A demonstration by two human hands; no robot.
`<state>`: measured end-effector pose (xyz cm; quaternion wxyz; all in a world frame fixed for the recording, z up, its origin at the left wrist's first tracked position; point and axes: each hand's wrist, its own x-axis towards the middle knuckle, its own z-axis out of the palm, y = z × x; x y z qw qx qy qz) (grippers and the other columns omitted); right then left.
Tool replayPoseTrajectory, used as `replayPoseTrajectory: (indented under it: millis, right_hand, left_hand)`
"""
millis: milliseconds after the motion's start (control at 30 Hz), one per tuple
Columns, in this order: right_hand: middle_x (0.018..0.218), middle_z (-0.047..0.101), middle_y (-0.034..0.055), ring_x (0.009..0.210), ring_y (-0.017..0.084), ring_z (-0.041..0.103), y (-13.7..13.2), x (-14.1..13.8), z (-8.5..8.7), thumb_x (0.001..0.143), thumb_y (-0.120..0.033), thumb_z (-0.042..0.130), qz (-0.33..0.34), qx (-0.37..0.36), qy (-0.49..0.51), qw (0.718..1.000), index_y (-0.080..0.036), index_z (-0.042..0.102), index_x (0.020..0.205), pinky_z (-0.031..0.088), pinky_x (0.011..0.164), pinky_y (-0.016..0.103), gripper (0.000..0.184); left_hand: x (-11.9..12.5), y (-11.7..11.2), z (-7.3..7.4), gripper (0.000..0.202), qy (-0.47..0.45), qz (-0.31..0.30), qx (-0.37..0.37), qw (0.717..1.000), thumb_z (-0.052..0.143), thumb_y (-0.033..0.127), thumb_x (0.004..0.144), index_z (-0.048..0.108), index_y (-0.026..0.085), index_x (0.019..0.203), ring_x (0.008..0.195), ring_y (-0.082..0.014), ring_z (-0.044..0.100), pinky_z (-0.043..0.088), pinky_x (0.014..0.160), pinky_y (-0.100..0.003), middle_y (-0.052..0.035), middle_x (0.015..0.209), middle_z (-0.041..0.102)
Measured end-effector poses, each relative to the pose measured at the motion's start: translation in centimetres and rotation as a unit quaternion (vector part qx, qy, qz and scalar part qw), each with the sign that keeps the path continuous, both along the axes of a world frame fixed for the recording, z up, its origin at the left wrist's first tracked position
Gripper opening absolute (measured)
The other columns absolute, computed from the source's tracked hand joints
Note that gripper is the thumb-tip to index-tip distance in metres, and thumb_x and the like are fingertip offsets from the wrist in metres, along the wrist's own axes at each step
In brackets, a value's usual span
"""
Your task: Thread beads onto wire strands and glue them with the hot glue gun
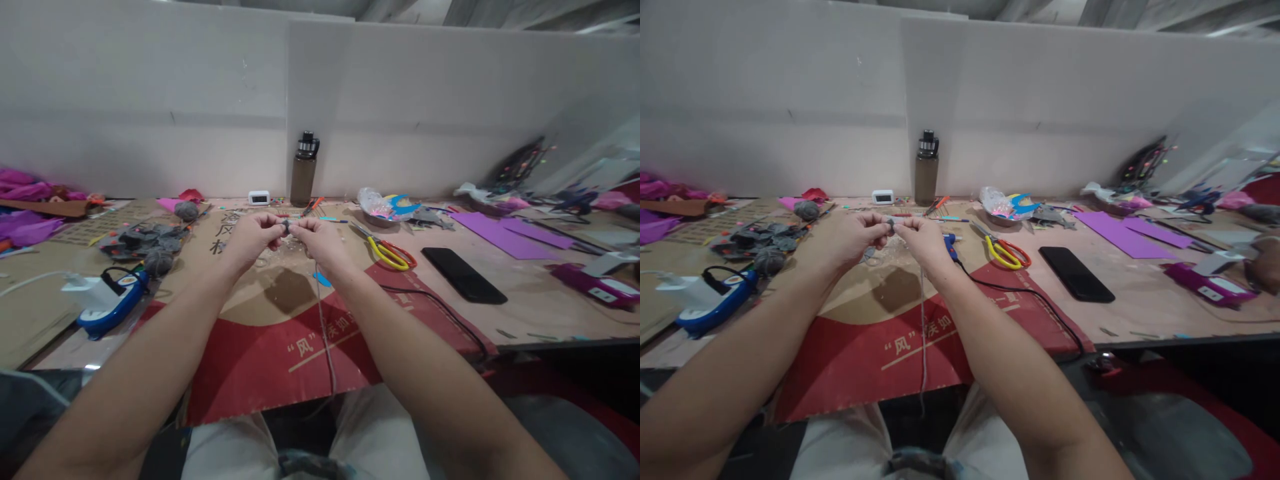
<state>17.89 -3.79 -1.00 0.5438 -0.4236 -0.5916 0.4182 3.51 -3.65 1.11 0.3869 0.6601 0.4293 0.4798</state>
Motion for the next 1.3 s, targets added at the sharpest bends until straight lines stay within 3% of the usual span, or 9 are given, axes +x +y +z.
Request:
replayPoseTrajectory:
  millis: [133,300,367,433,567,833,1000,1167,1300]
  right_hand:
    - [0.063,0.052,-0.0033,0.058,0.008,0.042,0.8,0.1,-0.8,0.071,-0.032,0.055,-0.020,0.028,-0.045,0.998,-0.016,0.058,0.067,0.032,0.059,0.022,0.017]
    - [0.057,0.048,-0.0041,0.053,0.008,0.037,1.1,0.4,-1.0,0.072,-0.033,0.051,-0.037,0.011,-0.054,0.998,-0.017,0.055,0.064,0.029,0.053,0.022,0.018]
    - [0.051,0.040,-0.0059,0.048,0.007,0.033,1.0,0.6,-0.9,0.072,-0.033,0.051,-0.043,0.002,-0.049,0.998,-0.018,0.052,0.062,0.025,0.049,0.022,0.018]
    - [0.048,0.035,-0.0072,0.045,0.007,0.029,1.0,0.7,-0.9,0.071,-0.034,0.051,-0.043,-0.005,-0.050,0.998,-0.018,0.049,0.060,0.021,0.047,0.022,0.019]
    - [0.047,0.033,-0.0077,0.044,0.007,0.028,1.0,0.7,-0.8,0.071,-0.035,0.051,-0.031,-0.006,-0.055,0.998,-0.019,0.048,0.059,0.020,0.046,0.023,0.021]
    - [0.054,0.046,-0.0053,0.051,0.007,0.037,1.4,0.0,-1.5,0.070,-0.033,0.053,-0.041,0.018,-0.074,0.996,-0.017,0.053,0.061,0.029,0.052,0.022,0.019]
    - [0.060,0.050,-0.0042,0.057,0.008,0.042,1.9,-0.3,-2.0,0.074,-0.031,0.051,-0.015,0.046,-0.106,0.993,-0.016,0.055,0.065,0.032,0.057,0.021,0.018]
    - [0.053,0.042,-0.0059,0.051,0.008,0.037,1.8,-0.2,-2.2,0.075,-0.035,0.051,0.017,0.012,-0.169,0.985,-0.017,0.055,0.065,0.027,0.051,0.021,0.021]
    - [0.051,0.042,-0.0064,0.046,0.006,0.034,1.2,0.1,-1.7,0.075,-0.030,0.052,0.034,-0.020,-0.163,0.986,-0.016,0.058,0.069,0.026,0.047,0.021,0.016]
  left_hand:
    - [0.0,-0.1,0.1,0.005,0.057,0.025,0.007,0.998,0.063,0.019,0.068,0.062,0.015,0.066,0.046,-0.0079,0.050,0.038,0.048,-0.019,0.0013,0.052,0.056]
    - [-1.2,1.0,-0.2,0.019,-0.025,-0.103,-0.130,0.986,0.066,0.032,0.072,0.066,0.013,0.076,0.055,-0.0095,0.058,0.046,0.054,-0.021,-0.0043,0.066,0.064]
    - [-1.7,1.3,-0.2,0.025,-0.054,-0.116,-0.164,0.978,0.065,0.037,0.074,0.067,0.014,0.083,0.061,-0.0107,0.061,0.049,0.058,-0.023,-0.0069,0.077,0.067]
    - [-1.9,1.3,-0.1,0.028,-0.064,-0.104,-0.164,0.979,0.065,0.039,0.074,0.067,0.014,0.086,0.064,-0.0111,0.061,0.050,0.060,-0.023,-0.0077,0.082,0.067]
    - [-1.5,0.8,0.0,0.027,-0.020,-0.097,-0.132,0.986,0.070,0.038,0.069,0.067,0.013,0.079,0.061,-0.0100,0.059,0.049,0.058,-0.021,-0.0061,0.074,0.066]
    - [-0.7,1.3,-0.9,0.015,0.009,-0.036,-0.084,0.996,0.069,0.028,0.065,0.062,0.015,0.066,0.048,-0.0086,0.054,0.042,0.047,-0.019,-0.0014,0.056,0.058]
    - [-1.4,2.2,-1.5,0.014,0.007,-0.017,-0.087,0.996,0.068,0.026,0.064,0.060,0.015,0.061,0.043,-0.0069,0.049,0.037,0.042,-0.018,-0.0011,0.055,0.057]
    - [-2.1,2.7,-1.7,0.015,0.006,0.013,-0.106,0.994,0.066,0.026,0.063,0.058,0.014,0.058,0.041,-0.0060,0.046,0.036,0.040,-0.017,-0.0014,0.053,0.056]
    - [-2.1,2.6,-1.4,0.014,-0.018,0.028,-0.136,0.990,0.067,0.021,0.061,0.057,0.012,0.058,0.040,-0.0049,0.045,0.035,0.039,-0.015,-0.0023,0.054,0.057]
